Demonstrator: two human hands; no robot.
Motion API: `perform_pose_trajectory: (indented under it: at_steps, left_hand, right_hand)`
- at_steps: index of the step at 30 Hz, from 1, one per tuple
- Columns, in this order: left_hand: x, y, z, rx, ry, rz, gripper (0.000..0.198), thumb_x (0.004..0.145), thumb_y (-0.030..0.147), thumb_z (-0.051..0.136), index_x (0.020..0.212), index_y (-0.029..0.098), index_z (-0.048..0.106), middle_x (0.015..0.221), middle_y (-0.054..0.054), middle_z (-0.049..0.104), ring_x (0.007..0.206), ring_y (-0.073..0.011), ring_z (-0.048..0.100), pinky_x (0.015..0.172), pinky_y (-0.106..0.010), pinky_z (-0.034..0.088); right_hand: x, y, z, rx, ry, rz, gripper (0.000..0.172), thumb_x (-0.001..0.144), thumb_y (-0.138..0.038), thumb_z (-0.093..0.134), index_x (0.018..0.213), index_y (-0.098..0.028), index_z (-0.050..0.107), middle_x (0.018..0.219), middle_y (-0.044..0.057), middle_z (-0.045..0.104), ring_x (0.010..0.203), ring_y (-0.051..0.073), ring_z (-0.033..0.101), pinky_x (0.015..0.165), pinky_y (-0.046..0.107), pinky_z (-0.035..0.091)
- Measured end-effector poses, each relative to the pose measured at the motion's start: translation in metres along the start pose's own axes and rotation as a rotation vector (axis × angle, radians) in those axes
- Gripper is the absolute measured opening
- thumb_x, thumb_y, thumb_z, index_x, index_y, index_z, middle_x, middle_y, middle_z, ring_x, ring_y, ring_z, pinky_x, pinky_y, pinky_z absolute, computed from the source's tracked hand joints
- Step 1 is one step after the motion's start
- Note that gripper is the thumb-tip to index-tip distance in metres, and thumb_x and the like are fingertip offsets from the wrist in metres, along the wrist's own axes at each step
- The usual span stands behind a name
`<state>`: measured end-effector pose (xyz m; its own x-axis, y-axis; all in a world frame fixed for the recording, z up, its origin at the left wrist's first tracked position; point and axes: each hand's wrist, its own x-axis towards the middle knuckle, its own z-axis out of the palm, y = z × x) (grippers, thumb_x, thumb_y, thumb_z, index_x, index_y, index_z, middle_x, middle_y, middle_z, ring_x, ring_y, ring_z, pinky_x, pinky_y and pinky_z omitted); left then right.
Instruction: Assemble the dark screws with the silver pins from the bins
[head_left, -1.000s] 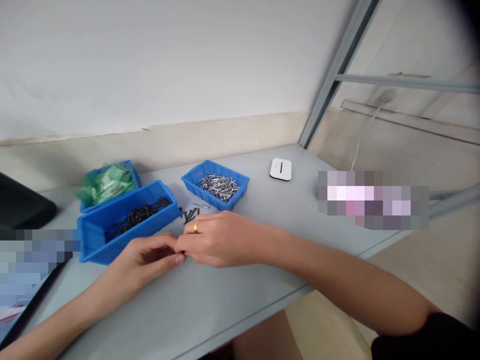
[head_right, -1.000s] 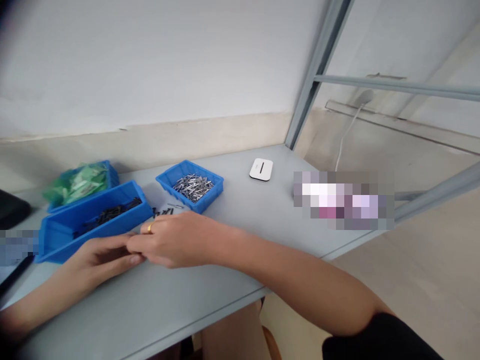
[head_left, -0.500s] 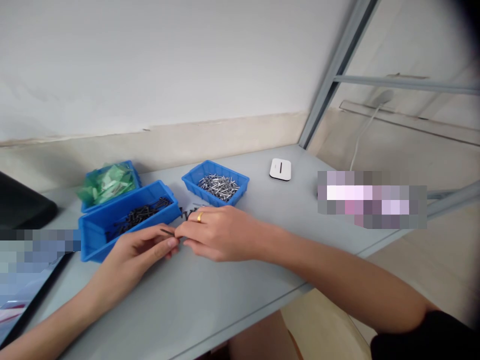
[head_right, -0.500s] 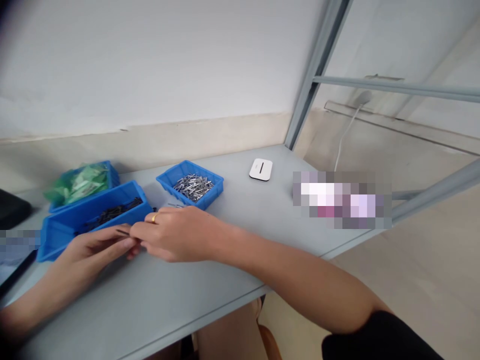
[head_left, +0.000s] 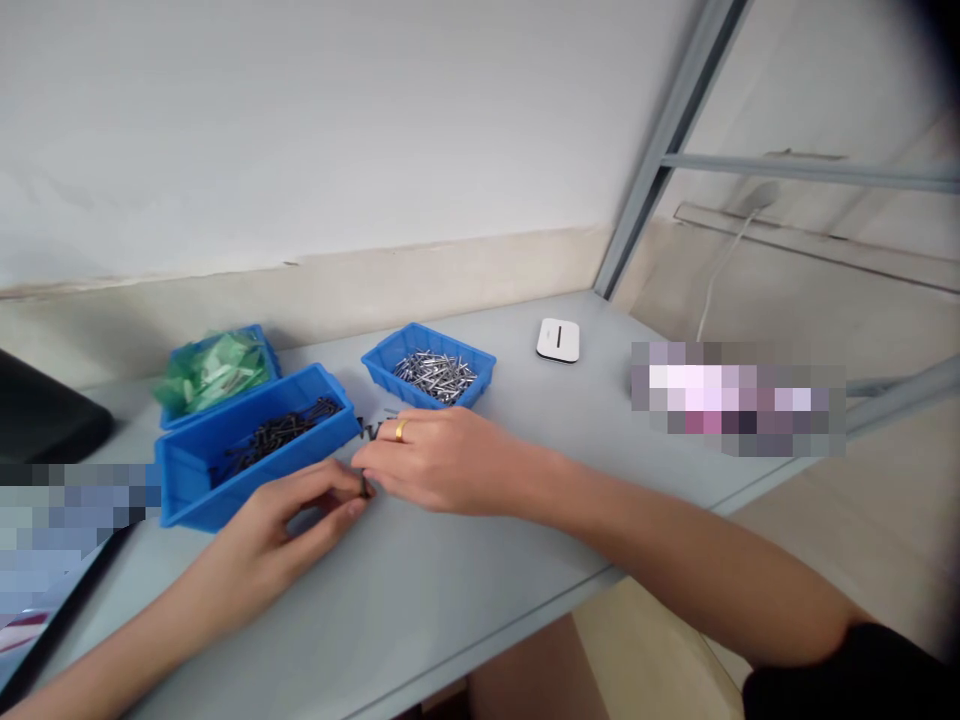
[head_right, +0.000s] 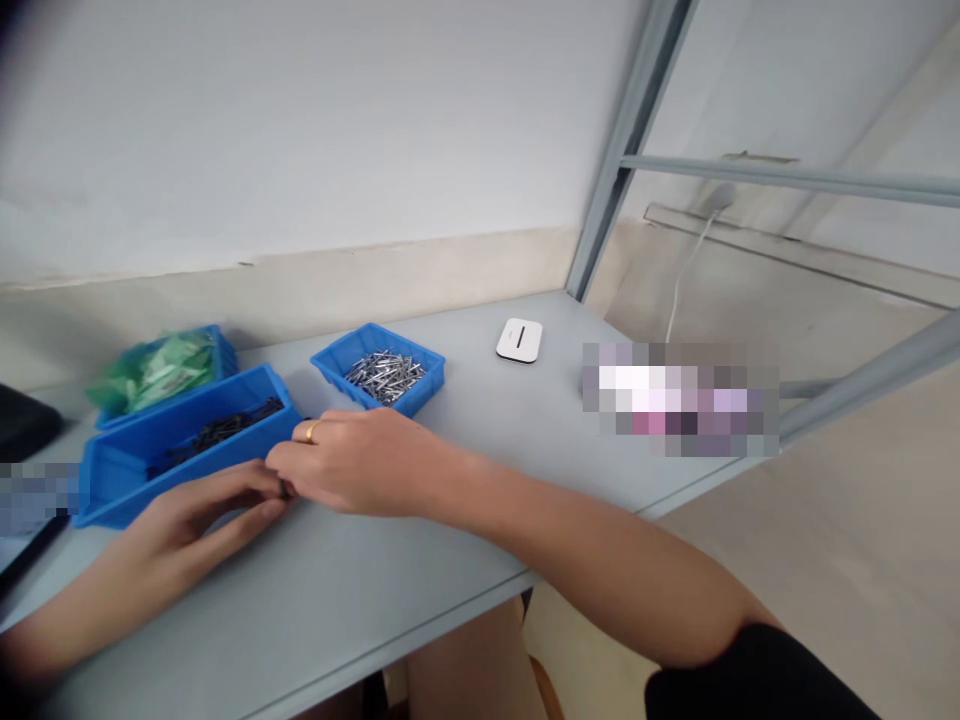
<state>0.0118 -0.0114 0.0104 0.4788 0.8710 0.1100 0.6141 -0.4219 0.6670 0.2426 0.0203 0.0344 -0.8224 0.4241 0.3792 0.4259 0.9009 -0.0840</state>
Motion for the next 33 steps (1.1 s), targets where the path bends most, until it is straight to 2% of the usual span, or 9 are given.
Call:
perform_pose_trajectory:
  at_steps: [4,11,17,21,22,24,27,30,33]
  left_hand:
    - [0.002,0.005,-0.003,-0.002,0.038,-0.035,0.021,0.089,0.040,0.057,0.084,0.024,0.068,0.082,-0.001,0.071,0.075,-0.0185,0.066,0.065,-0.021,0.052]
    - [0.001,0.016,-0.012,0.014,0.275,-0.100,0.018,0.084,0.041,0.062,0.085,0.025,0.069,0.085,-0.001,0.074,0.075,-0.0195,0.067,0.065,-0.022,0.054]
    - [-0.002,0.016,-0.013,0.117,0.292,-0.019,0.017,0.087,0.039,0.059,0.087,0.024,0.067,0.086,-0.001,0.073,0.078,-0.0187,0.067,0.066,-0.022,0.052]
    - [-0.004,0.014,-0.026,0.333,0.357,0.115,0.017,0.090,0.039,0.057,0.090,0.025,0.066,0.087,0.000,0.072,0.076,-0.0178,0.066,0.069,-0.024,0.049]
    - [-0.004,0.011,-0.032,0.432,0.405,0.164,0.019,0.090,0.040,0.056,0.092,0.024,0.065,0.088,-0.001,0.072,0.075,-0.0180,0.066,0.072,-0.025,0.049]
    - [-0.003,0.003,-0.046,0.667,0.448,0.162,0.024,0.093,0.043,0.051,0.097,0.024,0.065,0.095,-0.003,0.071,0.082,-0.0206,0.066,0.080,-0.028,0.046]
    - [0.000,-0.010,-0.065,0.964,0.451,-0.038,0.032,0.097,0.043,0.042,0.101,0.022,0.065,0.097,-0.006,0.071,0.090,-0.0245,0.066,0.068,-0.027,0.043]
    - [0.005,-0.014,-0.074,1.012,0.378,-0.257,0.032,0.096,0.044,0.043,0.103,0.021,0.065,0.107,-0.006,0.070,0.091,-0.0235,0.066,0.057,-0.024,0.037]
    - [0.008,-0.013,-0.074,1.019,0.307,-0.333,0.035,0.097,0.045,0.041,0.105,0.021,0.065,0.108,-0.006,0.071,0.089,-0.0232,0.067,0.056,-0.023,0.037]
  right_hand:
    - [-0.001,0.001,0.002,-0.022,0.017,-0.020,0.026,0.104,-0.023,0.036,0.096,-0.016,0.060,0.090,0.003,0.064,0.085,0.014,0.058,0.068,0.027,0.039]
    - [-0.001,-0.002,0.002,0.005,0.046,0.097,0.022,0.102,-0.020,0.039,0.099,-0.016,0.060,0.089,0.003,0.068,0.086,0.015,0.060,0.072,0.027,0.040]
    - [0.000,-0.005,0.001,0.038,0.054,0.122,0.022,0.101,-0.021,0.039,0.104,-0.016,0.061,0.090,0.004,0.067,0.088,0.015,0.060,0.071,0.026,0.040]
    - [0.000,-0.002,0.001,0.062,0.099,0.119,0.028,0.102,-0.023,0.040,0.124,-0.016,0.055,0.106,0.006,0.067,0.094,0.016,0.060,0.077,0.027,0.044]
    - [0.000,-0.002,0.001,0.057,0.092,0.112,0.027,0.102,-0.023,0.040,0.123,-0.016,0.055,0.106,0.007,0.067,0.095,0.016,0.060,0.079,0.028,0.045]
    - [0.000,-0.004,0.005,0.016,0.051,0.078,0.024,0.101,-0.022,0.040,0.114,-0.015,0.060,0.105,0.009,0.066,0.098,0.018,0.059,0.086,0.031,0.046]
    - [-0.001,-0.008,0.014,-0.068,-0.001,0.080,0.021,0.100,-0.020,0.044,0.103,-0.012,0.063,0.120,0.015,0.062,0.114,0.023,0.054,0.093,0.037,0.047]
    - [0.000,-0.010,0.028,-0.088,-0.028,0.156,0.022,0.098,-0.025,0.051,0.110,-0.012,0.063,0.137,0.017,0.053,0.128,0.028,0.046,0.095,0.041,0.049]
    - [0.001,-0.008,0.039,-0.083,-0.078,0.216,0.026,0.098,-0.031,0.053,0.113,-0.013,0.063,0.128,0.015,0.058,0.119,0.029,0.052,0.091,0.042,0.051]
